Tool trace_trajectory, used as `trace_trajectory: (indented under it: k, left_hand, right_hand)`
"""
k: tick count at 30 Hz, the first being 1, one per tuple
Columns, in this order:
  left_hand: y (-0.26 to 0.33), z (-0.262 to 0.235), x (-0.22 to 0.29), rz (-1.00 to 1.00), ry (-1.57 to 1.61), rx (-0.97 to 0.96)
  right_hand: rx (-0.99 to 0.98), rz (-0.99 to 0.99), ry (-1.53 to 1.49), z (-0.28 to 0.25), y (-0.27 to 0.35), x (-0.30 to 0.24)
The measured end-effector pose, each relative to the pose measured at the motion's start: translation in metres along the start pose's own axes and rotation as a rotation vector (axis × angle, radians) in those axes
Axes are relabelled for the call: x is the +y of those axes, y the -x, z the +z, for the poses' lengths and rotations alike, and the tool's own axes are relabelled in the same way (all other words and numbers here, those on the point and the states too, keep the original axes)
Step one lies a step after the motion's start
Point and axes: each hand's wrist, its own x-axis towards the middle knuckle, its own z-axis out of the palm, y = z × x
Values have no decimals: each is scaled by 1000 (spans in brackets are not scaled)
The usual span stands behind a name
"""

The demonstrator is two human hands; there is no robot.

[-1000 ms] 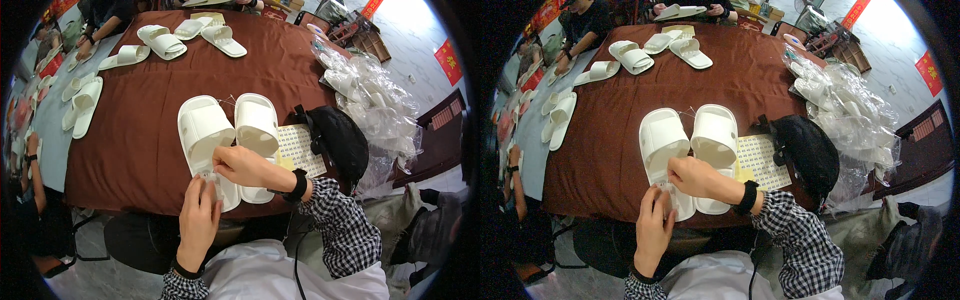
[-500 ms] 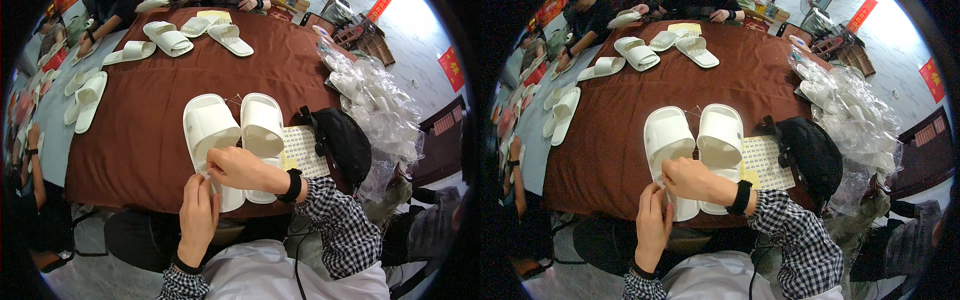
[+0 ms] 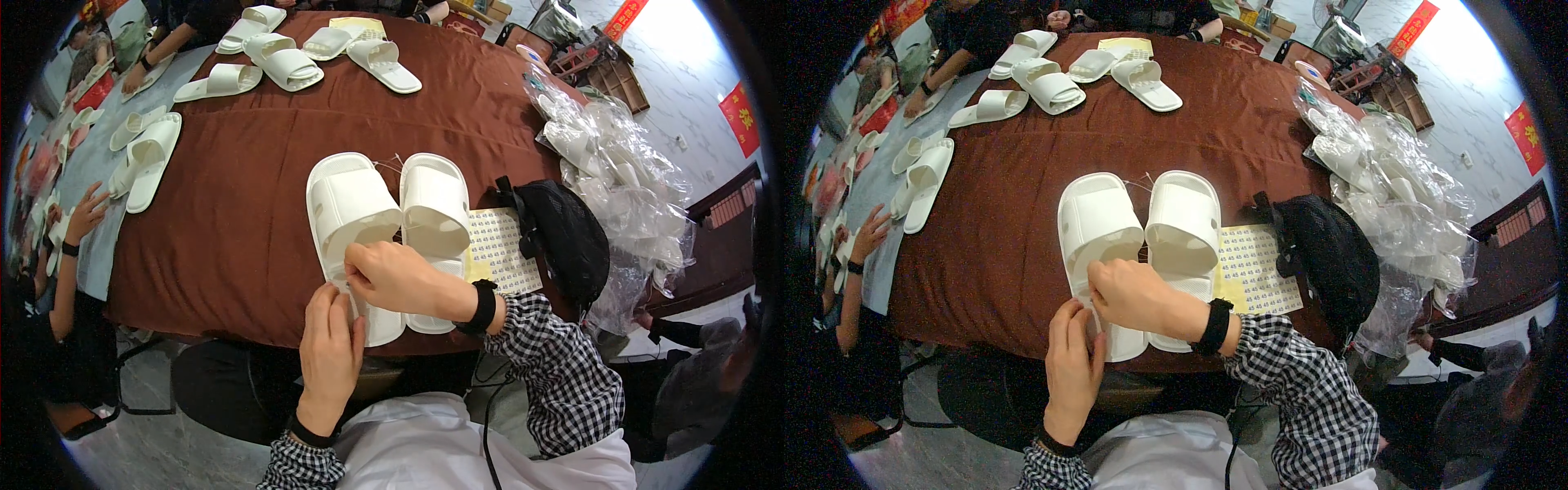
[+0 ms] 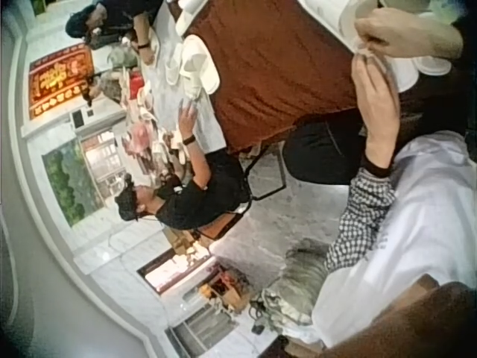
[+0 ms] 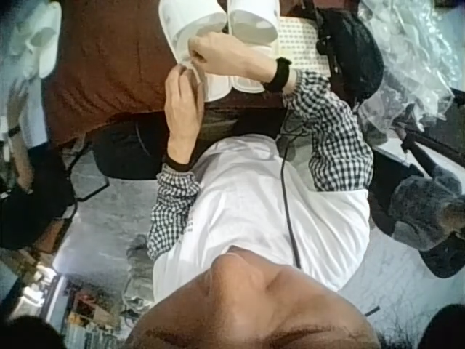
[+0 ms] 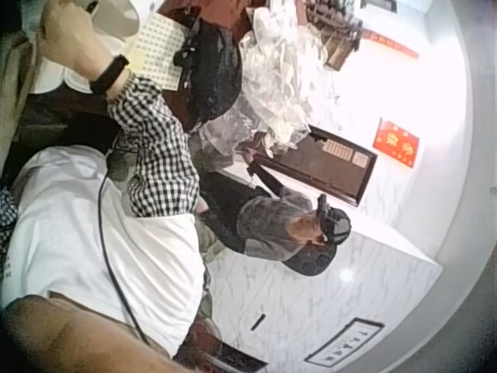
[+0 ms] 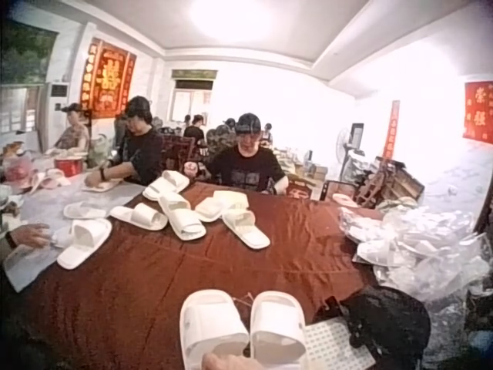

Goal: Applying size labels to white slippers and organizing them into bags in a factory setting.

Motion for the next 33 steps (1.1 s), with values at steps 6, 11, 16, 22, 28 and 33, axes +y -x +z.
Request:
trace_trajectory:
  k: [6, 11, 16, 22, 28, 33]
  left_hand:
    - [3, 2, -1, 15, -42, -12]
    - [0, 2, -1, 46, -115, -16]
    - [-4, -3, 2, 74, -73, -26]
    - [-4, -1, 3, 120, -135, -17]
    - [-5, 1, 3, 125, -167, -1]
    - [-6, 0, 6, 126, -175, 9]
  right_hand:
    - [24, 13, 45, 1, 3, -3]
    - [-32, 69, 17, -5, 4, -6]
    - [-10, 12, -36, -10, 3, -5]
    - [20, 7, -3, -7, 5, -1]
    - [67, -46, 2, -5, 7, 0]
    - [70, -46, 38, -4, 7, 0]
